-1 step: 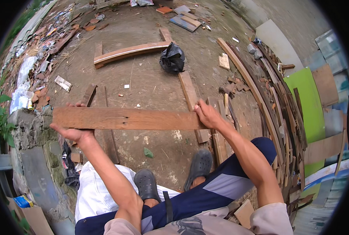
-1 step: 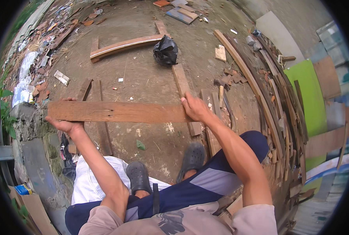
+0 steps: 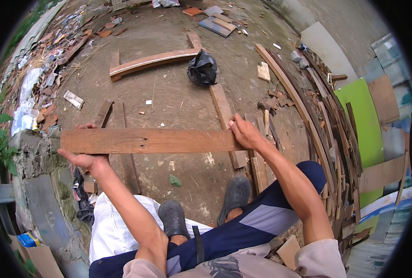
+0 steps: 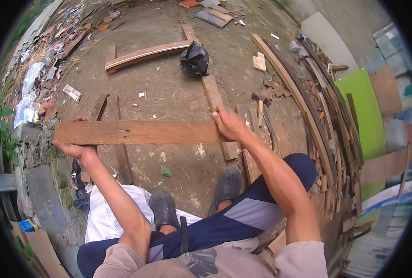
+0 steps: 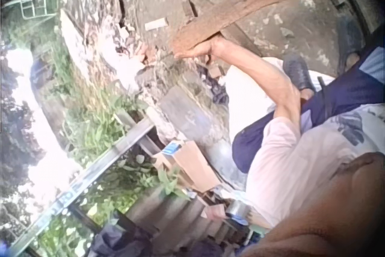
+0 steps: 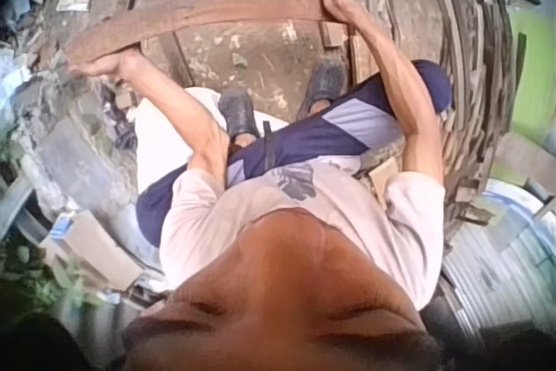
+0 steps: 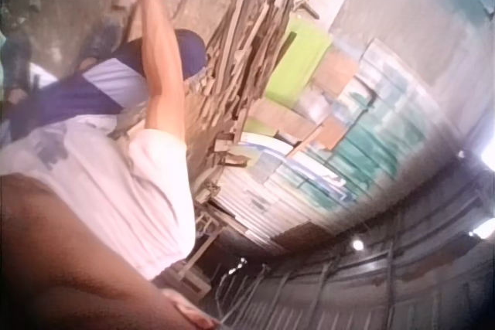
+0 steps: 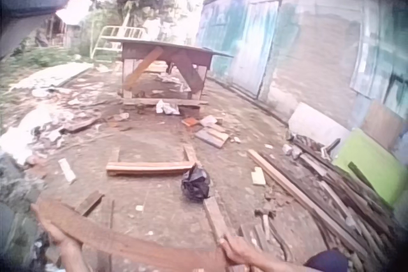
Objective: The person assembles a wooden frame by aligning planks, inserting nails, and hammering them into place. They then use a hand saw to cut a plank to size.
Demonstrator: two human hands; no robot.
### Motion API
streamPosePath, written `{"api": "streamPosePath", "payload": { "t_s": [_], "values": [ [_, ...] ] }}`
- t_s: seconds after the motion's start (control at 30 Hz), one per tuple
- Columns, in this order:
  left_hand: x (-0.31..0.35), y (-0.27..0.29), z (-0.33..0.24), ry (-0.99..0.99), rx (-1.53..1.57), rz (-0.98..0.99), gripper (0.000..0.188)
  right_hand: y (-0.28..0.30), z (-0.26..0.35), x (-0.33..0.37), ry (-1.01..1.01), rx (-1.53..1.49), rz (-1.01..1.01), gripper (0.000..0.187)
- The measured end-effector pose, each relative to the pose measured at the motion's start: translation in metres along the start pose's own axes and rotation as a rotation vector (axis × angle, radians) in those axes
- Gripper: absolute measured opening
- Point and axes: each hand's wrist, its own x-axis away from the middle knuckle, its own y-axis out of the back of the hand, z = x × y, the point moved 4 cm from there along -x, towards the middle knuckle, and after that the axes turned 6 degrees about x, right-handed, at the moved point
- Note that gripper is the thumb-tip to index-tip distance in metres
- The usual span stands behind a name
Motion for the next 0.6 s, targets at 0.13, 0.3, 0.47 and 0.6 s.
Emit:
{"api": "streamPosePath", "payload": {
  "t_s": [0.13,0.3,0.47,0.6],
  "values": [
    [-0.036,0.035,-0.011,0.076,0.053,0.058,0.104,0.047,0.044,-0.014,0.029,0.074,-0.085,0.027],
    [-0.003,0.014,0.024,0.016,0.114,-0.025,0.116,0.069,0.058,0.0,-0.111,0.13,-0.234,0.027],
    [0.123,-0.016,0.151,0.312,0.08,-0.025,0.118,0.069,0.084,-0.009,-0.23,0.143,-0.158,0.033],
    [0.213,-0.067,0.207,0.553,0.276,-0.185,0.107,0.069,0.078,-0.002,-0.343,0.128,-0.062,0.036]
  ]
}}
